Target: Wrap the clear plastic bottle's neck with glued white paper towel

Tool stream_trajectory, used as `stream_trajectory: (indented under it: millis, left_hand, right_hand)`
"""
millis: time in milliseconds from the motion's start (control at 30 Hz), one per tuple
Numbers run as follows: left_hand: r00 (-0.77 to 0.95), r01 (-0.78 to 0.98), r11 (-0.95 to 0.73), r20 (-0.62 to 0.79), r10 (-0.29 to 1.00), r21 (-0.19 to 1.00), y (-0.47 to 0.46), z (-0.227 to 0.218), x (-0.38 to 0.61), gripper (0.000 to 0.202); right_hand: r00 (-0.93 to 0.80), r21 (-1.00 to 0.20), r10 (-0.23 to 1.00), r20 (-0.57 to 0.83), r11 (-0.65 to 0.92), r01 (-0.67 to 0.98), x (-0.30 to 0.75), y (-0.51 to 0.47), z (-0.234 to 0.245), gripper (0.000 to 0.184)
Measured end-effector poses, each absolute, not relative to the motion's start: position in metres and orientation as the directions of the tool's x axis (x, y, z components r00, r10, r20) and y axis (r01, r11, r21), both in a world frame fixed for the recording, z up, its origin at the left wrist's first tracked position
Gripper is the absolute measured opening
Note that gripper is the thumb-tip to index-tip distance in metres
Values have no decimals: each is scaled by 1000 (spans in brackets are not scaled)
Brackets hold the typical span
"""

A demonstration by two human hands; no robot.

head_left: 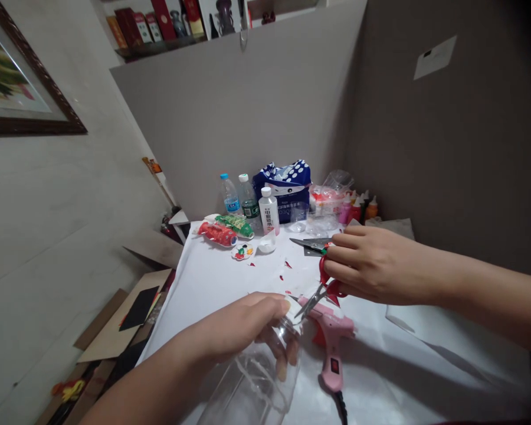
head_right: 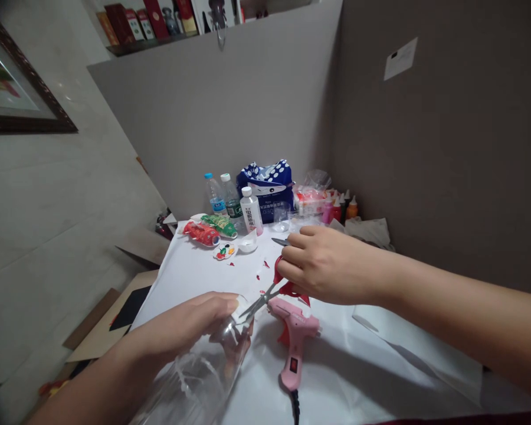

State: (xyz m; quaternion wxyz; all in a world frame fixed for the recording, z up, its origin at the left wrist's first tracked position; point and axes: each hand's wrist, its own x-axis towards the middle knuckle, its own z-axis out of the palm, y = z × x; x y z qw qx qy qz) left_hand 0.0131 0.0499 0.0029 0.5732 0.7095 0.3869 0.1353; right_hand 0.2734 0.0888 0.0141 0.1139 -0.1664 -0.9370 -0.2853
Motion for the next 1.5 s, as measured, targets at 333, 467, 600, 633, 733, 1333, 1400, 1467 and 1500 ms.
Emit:
stream_trajectory:
  millis: [333, 467, 600, 633, 733, 1333, 1400, 1467, 1500]
  left_hand:
    - [675, 369, 24, -285, 681, 929, 50, 3, 11, 35]
    - [682, 366, 54, -307, 663, 929, 49, 5, 13, 35]
    - [685, 373, 0, -275, 675, 928, 48, 6, 14, 36]
    - [683, 374, -13, -266, 680, 927, 48, 5, 15, 36]
    - [681, 377, -17, -265, 683, 926, 48, 5, 15, 35]
    - [672, 393, 63, -333, 661, 917, 50, 5, 14, 34]
    - [663, 401, 60, -335, 669, 914, 51, 5, 14, 33]
    - [672, 396, 75, -344, 656, 915, 51, 5, 14, 33]
    - [679, 392, 84, -350, 645, 916, 51, 5, 13, 33]
  right_hand:
    - [-924, 409, 266, 275, 837, 363, 271, 93, 16, 25]
    - [-934, 386, 263, 241, 857, 341, 269, 93, 17, 22]
    - [-942, 410, 250, 223, 853, 323, 265, 94, 20, 22]
    - [-944, 421, 245, 222, 849, 320, 264, 94, 21, 22]
    - [-944, 444, 241, 223, 837, 319, 264, 93, 22, 25]
    - [-946, 482, 252, 203, 815, 321, 263, 93, 17, 27]
    - [-948, 483, 247, 202, 817, 316, 264, 93, 15, 28]
    - [-947, 482, 248, 206, 816, 319, 264, 92, 14, 28]
    - [-945, 481, 252, 208, 815, 324, 265, 92, 14, 27]
